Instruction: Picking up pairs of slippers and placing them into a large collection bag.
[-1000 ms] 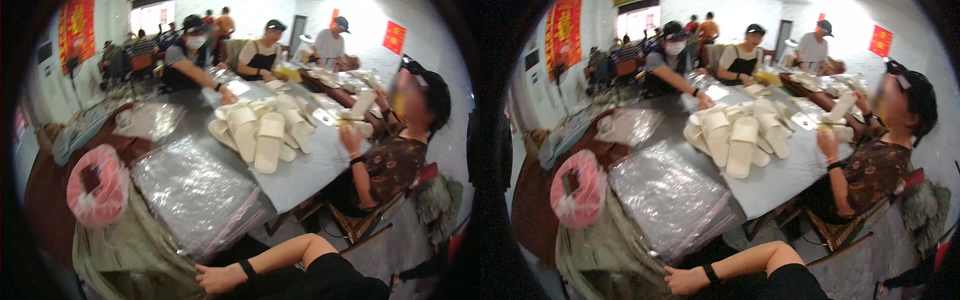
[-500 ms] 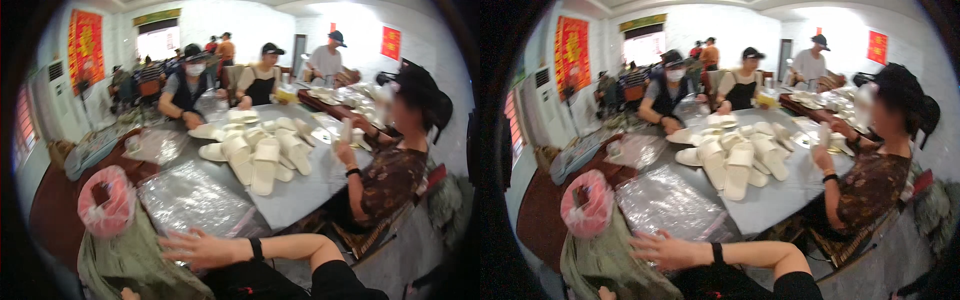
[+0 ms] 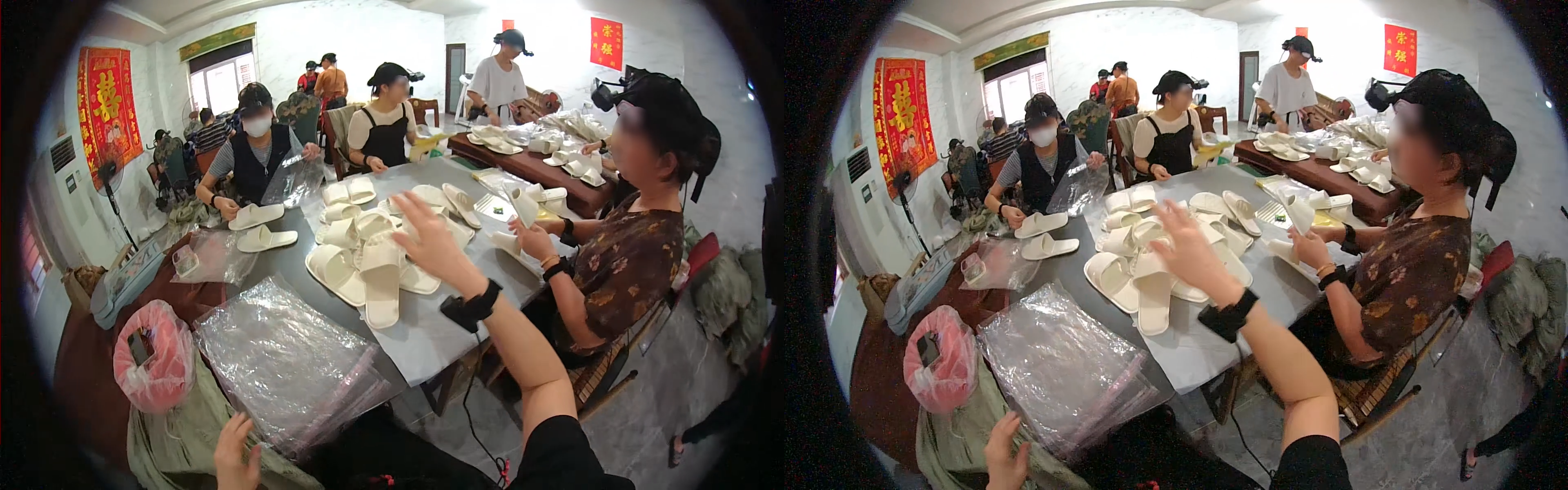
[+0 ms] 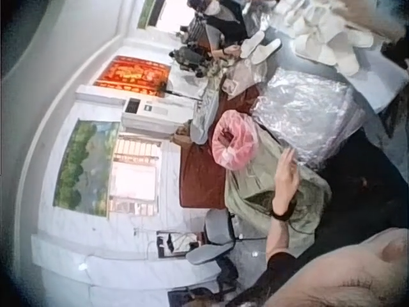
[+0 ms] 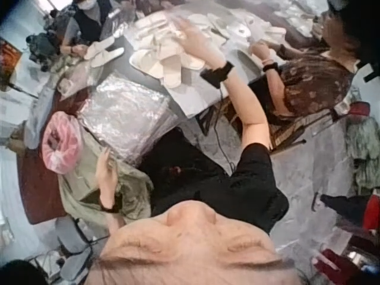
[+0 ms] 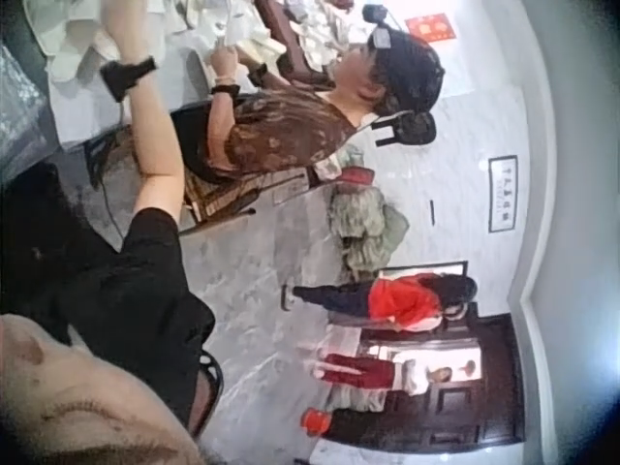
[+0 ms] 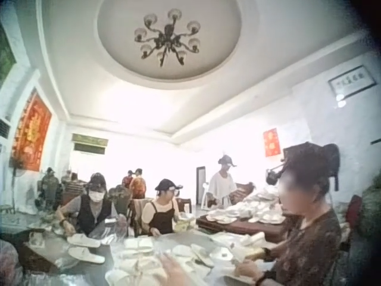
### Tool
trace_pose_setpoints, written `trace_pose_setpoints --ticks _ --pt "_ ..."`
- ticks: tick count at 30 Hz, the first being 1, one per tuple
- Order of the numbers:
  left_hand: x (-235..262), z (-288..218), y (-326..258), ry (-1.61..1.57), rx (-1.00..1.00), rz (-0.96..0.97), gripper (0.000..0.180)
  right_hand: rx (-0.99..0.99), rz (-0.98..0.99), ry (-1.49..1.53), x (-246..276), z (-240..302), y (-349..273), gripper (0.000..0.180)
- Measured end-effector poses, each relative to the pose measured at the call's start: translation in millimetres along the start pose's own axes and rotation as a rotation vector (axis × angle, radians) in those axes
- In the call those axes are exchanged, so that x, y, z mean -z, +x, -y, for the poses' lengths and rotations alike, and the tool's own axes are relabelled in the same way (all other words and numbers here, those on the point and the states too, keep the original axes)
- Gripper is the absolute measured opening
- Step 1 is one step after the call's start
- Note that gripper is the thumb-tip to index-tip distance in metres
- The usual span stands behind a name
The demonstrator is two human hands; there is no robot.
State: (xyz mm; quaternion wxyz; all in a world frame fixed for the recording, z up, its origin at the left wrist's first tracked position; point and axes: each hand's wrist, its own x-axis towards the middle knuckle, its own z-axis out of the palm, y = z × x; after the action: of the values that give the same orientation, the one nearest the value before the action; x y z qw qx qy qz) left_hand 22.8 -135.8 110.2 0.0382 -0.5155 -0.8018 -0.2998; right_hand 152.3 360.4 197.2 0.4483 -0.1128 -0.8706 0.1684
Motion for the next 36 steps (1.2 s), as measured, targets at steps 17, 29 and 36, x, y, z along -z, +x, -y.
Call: trace_pose_setpoints --ticks 17,29,36 --pt "-143 43 78 0.230 -0.097 0.327 0.070 -0.399 0.066 0.000 -101 -189 -84 0.026" --pt "-141 37 61 0.139 -0.048 0.252 0.061 -0.378 0.234 -0.150 -162 -86 -106 0.044" --pt "-138 38 56 0.111 -0.041 0.248 0.058 -0.602 0.296 -0.318 -174 -79 -91 0.050"
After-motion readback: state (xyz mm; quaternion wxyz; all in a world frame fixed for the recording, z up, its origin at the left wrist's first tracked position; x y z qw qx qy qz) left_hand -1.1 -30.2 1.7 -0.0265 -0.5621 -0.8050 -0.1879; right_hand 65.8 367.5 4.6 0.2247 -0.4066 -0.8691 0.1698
